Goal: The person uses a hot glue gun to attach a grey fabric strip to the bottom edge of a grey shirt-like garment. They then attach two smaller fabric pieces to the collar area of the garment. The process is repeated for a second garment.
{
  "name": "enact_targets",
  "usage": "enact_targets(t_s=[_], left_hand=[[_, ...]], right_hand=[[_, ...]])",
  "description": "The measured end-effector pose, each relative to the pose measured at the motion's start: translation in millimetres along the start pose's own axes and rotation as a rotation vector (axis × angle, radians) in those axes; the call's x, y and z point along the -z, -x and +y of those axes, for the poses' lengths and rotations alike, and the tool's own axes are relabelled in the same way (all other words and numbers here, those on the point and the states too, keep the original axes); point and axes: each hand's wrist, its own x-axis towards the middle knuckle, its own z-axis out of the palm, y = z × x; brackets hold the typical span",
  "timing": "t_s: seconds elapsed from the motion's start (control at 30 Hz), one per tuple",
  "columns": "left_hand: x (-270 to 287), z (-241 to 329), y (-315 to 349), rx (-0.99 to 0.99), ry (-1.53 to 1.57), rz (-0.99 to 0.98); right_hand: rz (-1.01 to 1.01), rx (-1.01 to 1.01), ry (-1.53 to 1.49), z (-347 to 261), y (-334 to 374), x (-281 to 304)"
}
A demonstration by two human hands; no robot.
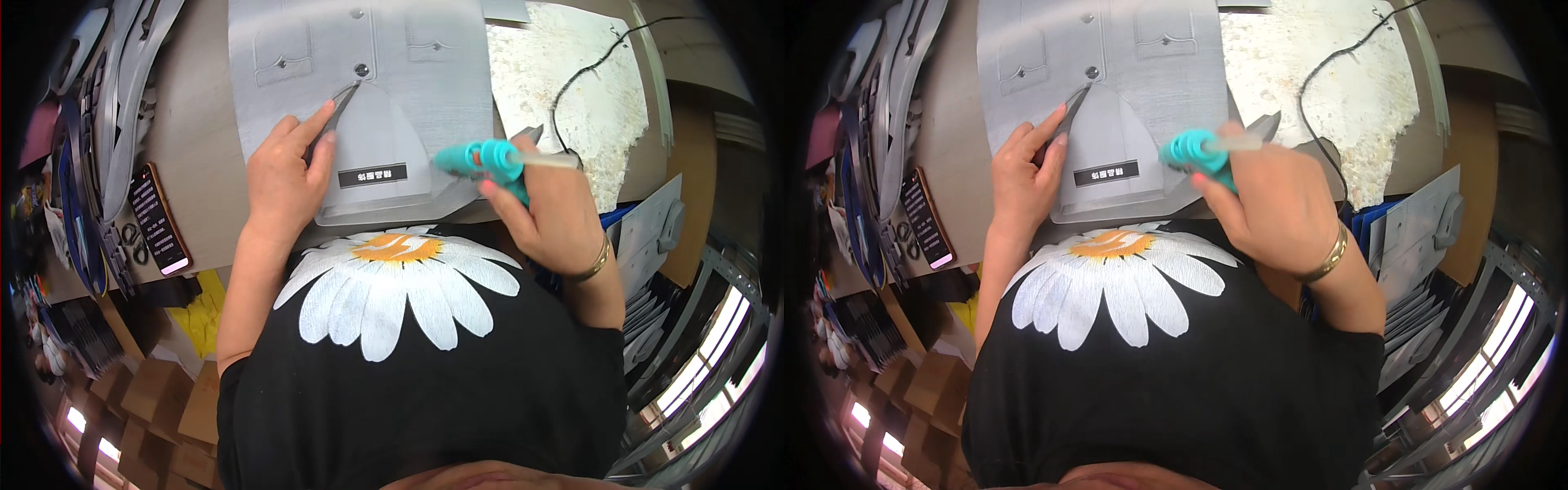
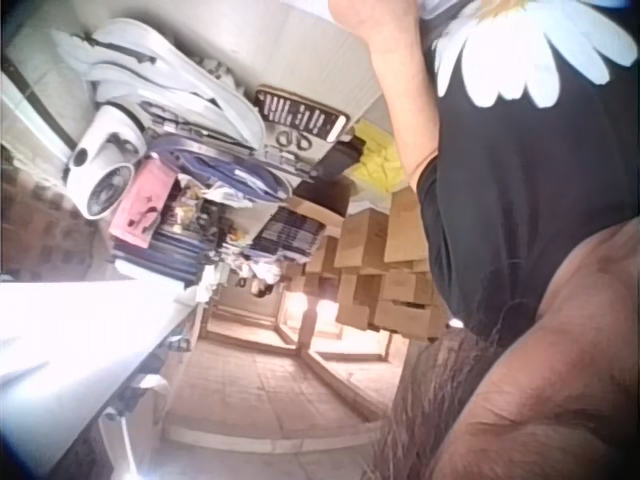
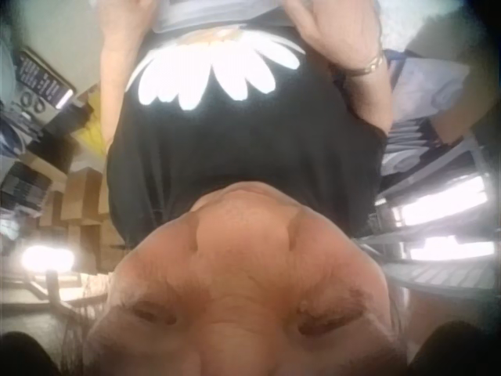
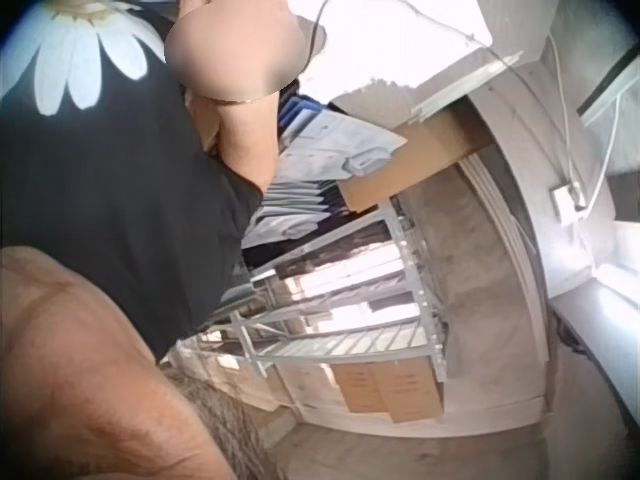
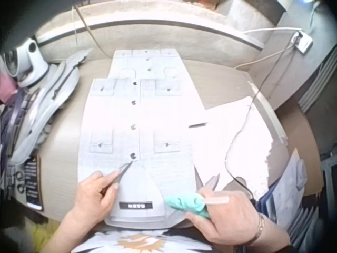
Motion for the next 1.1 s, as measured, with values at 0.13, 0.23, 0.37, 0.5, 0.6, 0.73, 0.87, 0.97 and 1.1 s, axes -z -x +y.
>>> enact_targets(t_s=[0.13, 0.23, 0.37, 0.5, 0.6, 0.73, 0.87, 0.97, 1.1], left_hand=[[12, 16, -7, 0.056, -0.187, -0.129], [15, 35, -16, -0.203, -0.208, 0.039], [-17, 77, -27, -0.295, 0.304, -0.335], [-59, 116, -40, -0.036, 0.638, -0.706], [-79, 123, -47, 0.109, 0.783, -0.717], [-85, 122, -51, 0.17, 0.807, -0.672], [-87, 123, -49, 0.199, 0.85, -0.646], [-90, 121, -49, 0.186, 0.858, -0.635], [-89, 123, -50, 0.196, 0.857, -0.638]], right_hand=[[0.139, -0.125, -0.299, 17, 27, -6], [0.603, -0.281, -0.769, 32, 43, -3], [0.769, -0.198, -0.709, 39, 57, 10], [0.674, -0.221, -0.488, 45, 77, 14], [0.579, -0.291, -0.383, 43, 88, 19], [0.549, -0.172, -0.34, 42, 83, 14], [0.495, -0.154, -0.243, 42, 75, 13], [0.485, -0.125, -0.167, 40, 69, 14], [0.518, -0.156, -0.114, 41, 66, 12]])
